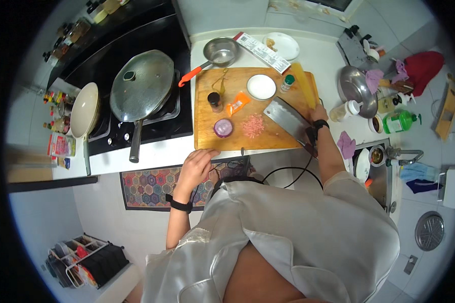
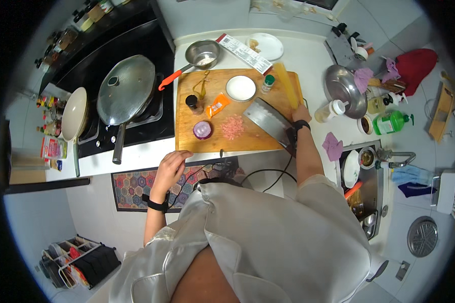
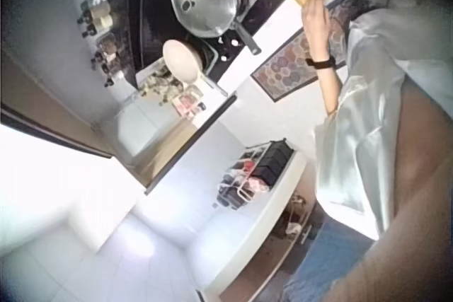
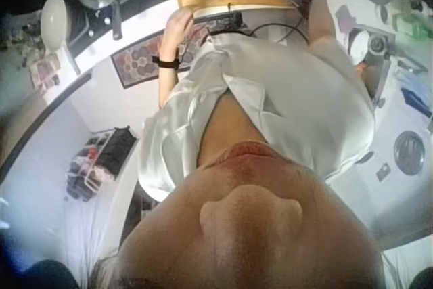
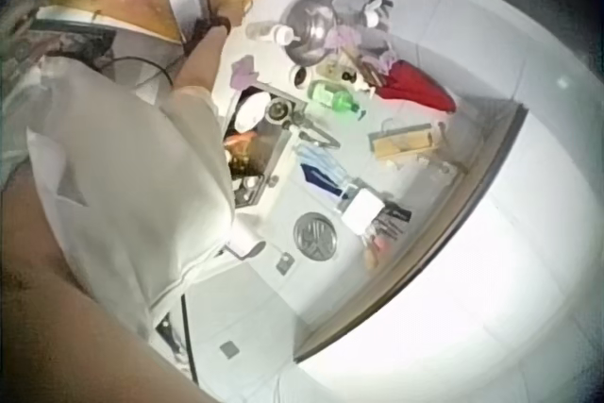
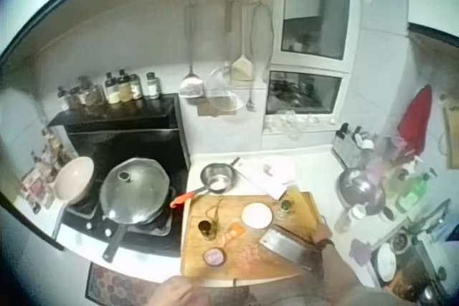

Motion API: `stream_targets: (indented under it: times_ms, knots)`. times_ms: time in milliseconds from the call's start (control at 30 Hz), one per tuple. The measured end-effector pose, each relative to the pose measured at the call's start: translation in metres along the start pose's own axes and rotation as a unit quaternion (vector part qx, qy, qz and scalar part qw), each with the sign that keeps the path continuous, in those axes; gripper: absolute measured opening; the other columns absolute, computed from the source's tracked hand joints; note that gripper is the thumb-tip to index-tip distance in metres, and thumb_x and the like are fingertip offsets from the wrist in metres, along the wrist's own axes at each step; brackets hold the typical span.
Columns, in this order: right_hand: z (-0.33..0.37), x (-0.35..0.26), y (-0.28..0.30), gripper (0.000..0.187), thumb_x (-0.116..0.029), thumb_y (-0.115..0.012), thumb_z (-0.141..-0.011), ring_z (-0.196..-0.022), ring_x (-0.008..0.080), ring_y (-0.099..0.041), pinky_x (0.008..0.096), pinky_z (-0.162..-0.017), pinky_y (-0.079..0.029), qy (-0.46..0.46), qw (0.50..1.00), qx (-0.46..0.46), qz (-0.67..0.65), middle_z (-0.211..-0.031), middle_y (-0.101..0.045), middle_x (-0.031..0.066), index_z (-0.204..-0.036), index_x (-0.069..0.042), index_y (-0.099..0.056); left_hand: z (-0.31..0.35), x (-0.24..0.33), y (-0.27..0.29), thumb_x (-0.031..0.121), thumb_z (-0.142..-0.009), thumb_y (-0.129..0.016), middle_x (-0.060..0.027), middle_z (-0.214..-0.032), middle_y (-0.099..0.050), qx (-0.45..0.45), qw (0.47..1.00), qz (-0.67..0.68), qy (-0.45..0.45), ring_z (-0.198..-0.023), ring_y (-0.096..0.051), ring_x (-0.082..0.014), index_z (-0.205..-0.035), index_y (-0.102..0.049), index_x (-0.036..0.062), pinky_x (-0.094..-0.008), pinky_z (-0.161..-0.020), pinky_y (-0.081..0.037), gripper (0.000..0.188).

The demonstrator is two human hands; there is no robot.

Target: The person adds pasta to a pot of boiling water on a stove, then chops an onion on a cutting board using a cleaver.

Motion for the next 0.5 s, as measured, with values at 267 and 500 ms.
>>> stream_targets:
  times_ms: [267, 500]
  knots:
    - [0.063, -0.04, 0.173, 0.025, -0.019, -0.071, -0.067, -0.059, 0.0262, -0.058, 0.0332, -0.054, -0.045, 0.244, 0.885, 0.323, -0.228, -0.067, -0.06, 0.0127, -0.079, -0.004, -0.056, -0.063, 0.047, -0.018, -0.006, -0.067, -0.052, -0.0116, -0.096, -0.058, 0.014, 0.992, 0.039, -0.119, -0.091, -0.054, -0.0296, -0.093, -0.057, 0.003, -0.0363, -0.081, -0.042, 0.028]
    - [0.259, -0.092, 0.253, 0.011, -0.015, -0.054, -0.074, -0.074, 0.0192, -0.056, 0.0314, -0.059, -0.047, 0.585, 0.767, 0.245, -0.094, -0.083, -0.053, 0.0018, -0.084, -0.011, -0.053, -0.127, 0.136, -0.015, 0.017, -0.06, -0.073, -0.0146, -0.118, -0.047, 0.17, 0.95, 0.093, -0.245, -0.111, -0.041, -0.0348, -0.122, -0.037, 0.0093, -0.0464, -0.097, -0.027, 0.072]
Point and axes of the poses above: each hand's wrist, its own z-axis away from the middle knuckle, its own y-axis out of the back of the hand, x = y × z, the point moved 6 cm from there along -z, towards the middle knuckle
